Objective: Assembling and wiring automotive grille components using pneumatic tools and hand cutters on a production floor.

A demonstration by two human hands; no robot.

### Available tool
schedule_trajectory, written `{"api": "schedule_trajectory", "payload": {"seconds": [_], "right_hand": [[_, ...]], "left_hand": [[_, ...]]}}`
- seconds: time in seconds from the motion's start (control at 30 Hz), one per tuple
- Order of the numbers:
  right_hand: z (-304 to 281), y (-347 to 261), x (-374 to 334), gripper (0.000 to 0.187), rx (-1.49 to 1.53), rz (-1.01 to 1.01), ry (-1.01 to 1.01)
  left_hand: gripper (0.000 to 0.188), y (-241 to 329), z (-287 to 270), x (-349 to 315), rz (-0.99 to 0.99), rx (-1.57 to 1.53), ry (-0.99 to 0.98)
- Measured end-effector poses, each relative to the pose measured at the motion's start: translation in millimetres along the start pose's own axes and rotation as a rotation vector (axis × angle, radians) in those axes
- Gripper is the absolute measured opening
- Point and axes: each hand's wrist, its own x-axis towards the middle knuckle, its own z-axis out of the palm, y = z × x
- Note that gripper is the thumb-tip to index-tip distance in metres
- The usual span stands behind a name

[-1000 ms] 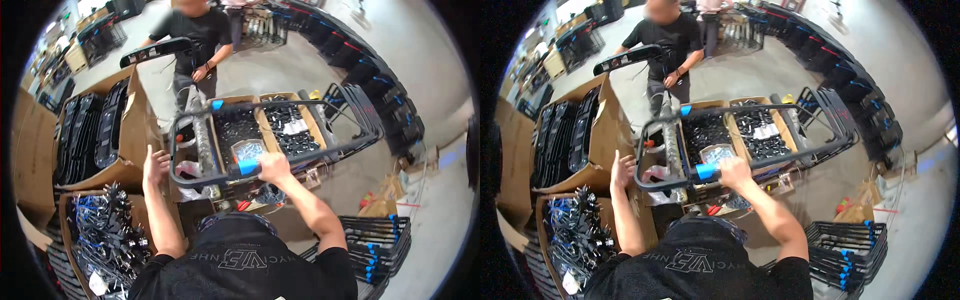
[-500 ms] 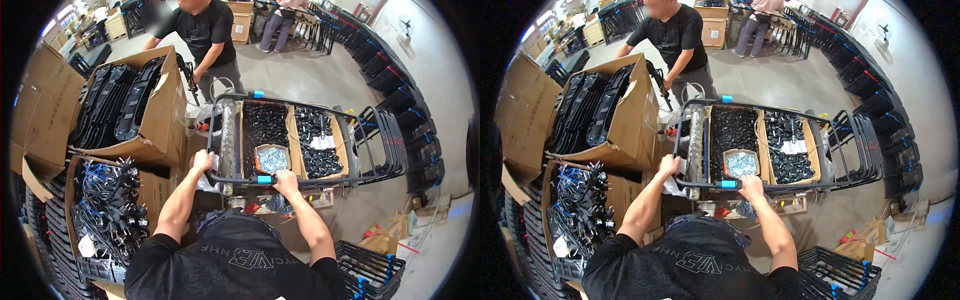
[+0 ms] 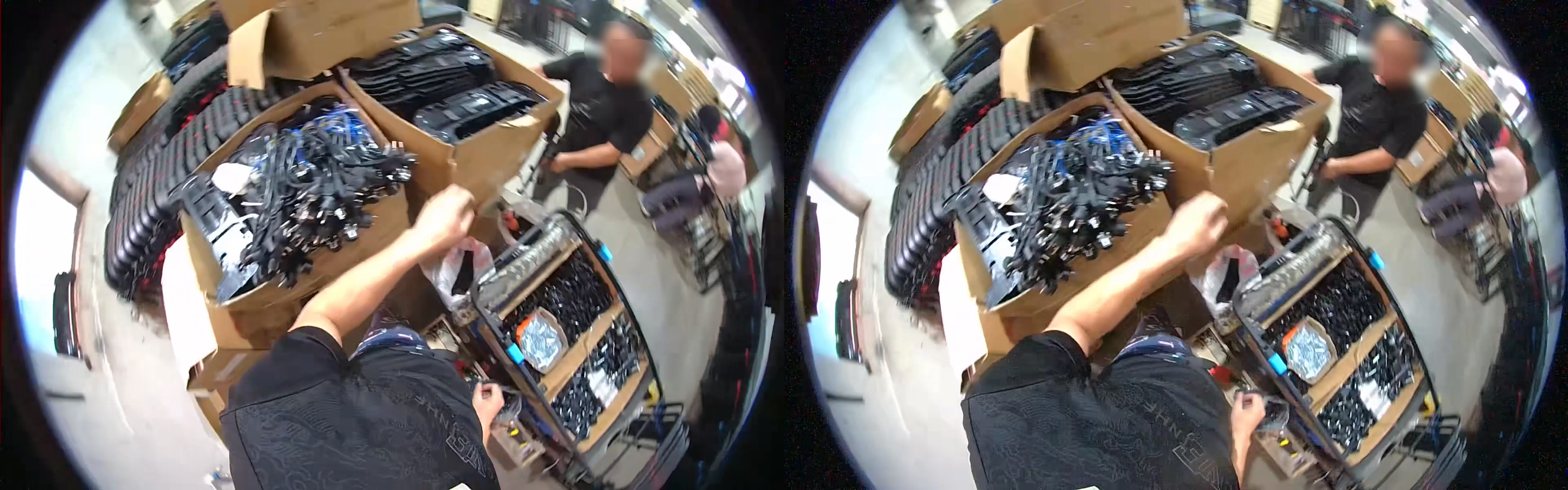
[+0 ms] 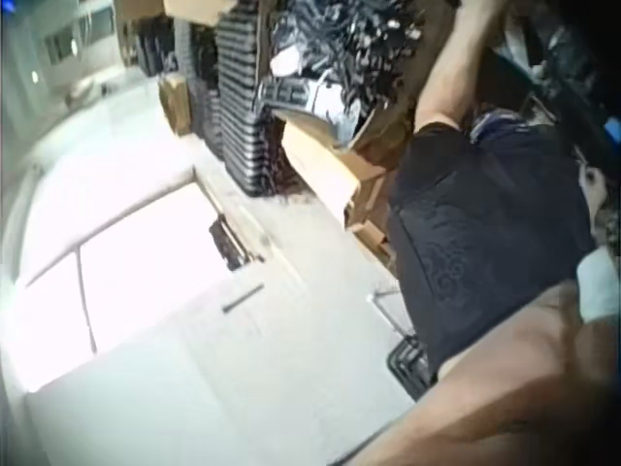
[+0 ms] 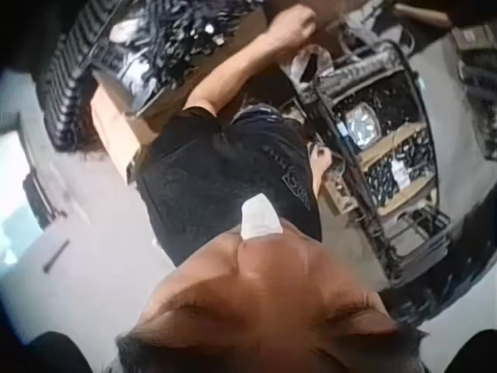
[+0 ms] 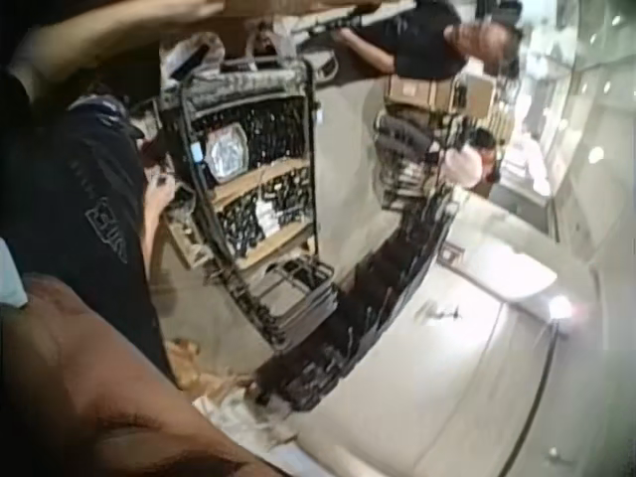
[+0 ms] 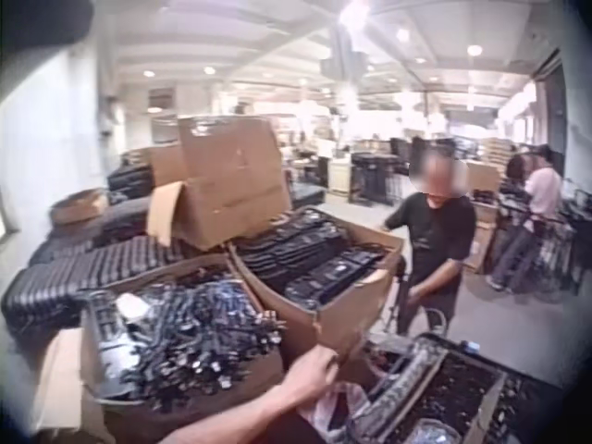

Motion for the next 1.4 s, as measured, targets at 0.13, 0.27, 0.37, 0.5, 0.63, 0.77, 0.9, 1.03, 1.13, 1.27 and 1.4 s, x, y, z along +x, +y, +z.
{"api": "schedule_trajectory", "payload": {"seconds": [0.13, 0.27, 0.37, 0.5, 0.63, 0.77, 0.9, 1.03, 1.13, 1.27, 1.4], "right_hand": [[10.5, -7.0, 3.0, 0.021, 0.137, 0.088, -0.245], [-3.3, -29.2, 34.2, 0.02, 0.107, -0.05, -0.334], [-12.2, -41.8, 71.6, 0.021, 0.069, -0.257, -0.3], [-36.1, -42.5, 88.4, 0.021, 0.047, -0.31, -0.236], [-46.5, -35.7, 78.5, 0.021, 0.152, -0.241, -0.207], [-46.7, -33.2, 73.4, 0.02, 0.201, -0.238, -0.247], [-66.4, -71.6, 84.3, 0.018, 0.223, -0.221, -0.185], [-119.9, -160.1, 133.5, 0.021, 0.475, -0.212, -0.111], [-147.3, -206.2, 161.0, 0.037, 0.628, -0.335, 0.094], [-169.8, -208.4, 157.8, 0.024, 0.264, -0.363, 0.18], [-191.6, -215.4, 126.2, 0.031, 0.616, -0.163, 0.509]], "left_hand": [[0.019, -38.0, -130.6, 37.9, -0.173, 0.351, 0.224], [0.027, -125.6, -195.4, 57.5, -0.625, 0.689, 0.122], [0.041, -175.4, -216.3, 60.9, -0.699, 0.828, -0.515], [0.049, -136.3, -208.7, 66.1, -0.751, 0.698, 0.197], [0.06, -40.1, -262.9, 78.1, -0.656, 0.562, 0.451], [0.052, -6.4, -278.4, 59.9, -0.368, 0.184, 0.643], [0.027, 93.8, -203.3, 26.1, -0.069, -0.738, 0.175], [0.033, 144.7, -100.6, -30.9, -0.191, -0.945, -0.553], [0.035, 170.0, -22.7, -43.5, -0.117, -0.807, -0.978], [0.044, 186.4, 40.4, -65.4, 0.017, -0.71, -1.339], [0.045, 212.4, 67.3, -61.6, 0.334, -0.69, -1.515]]}}
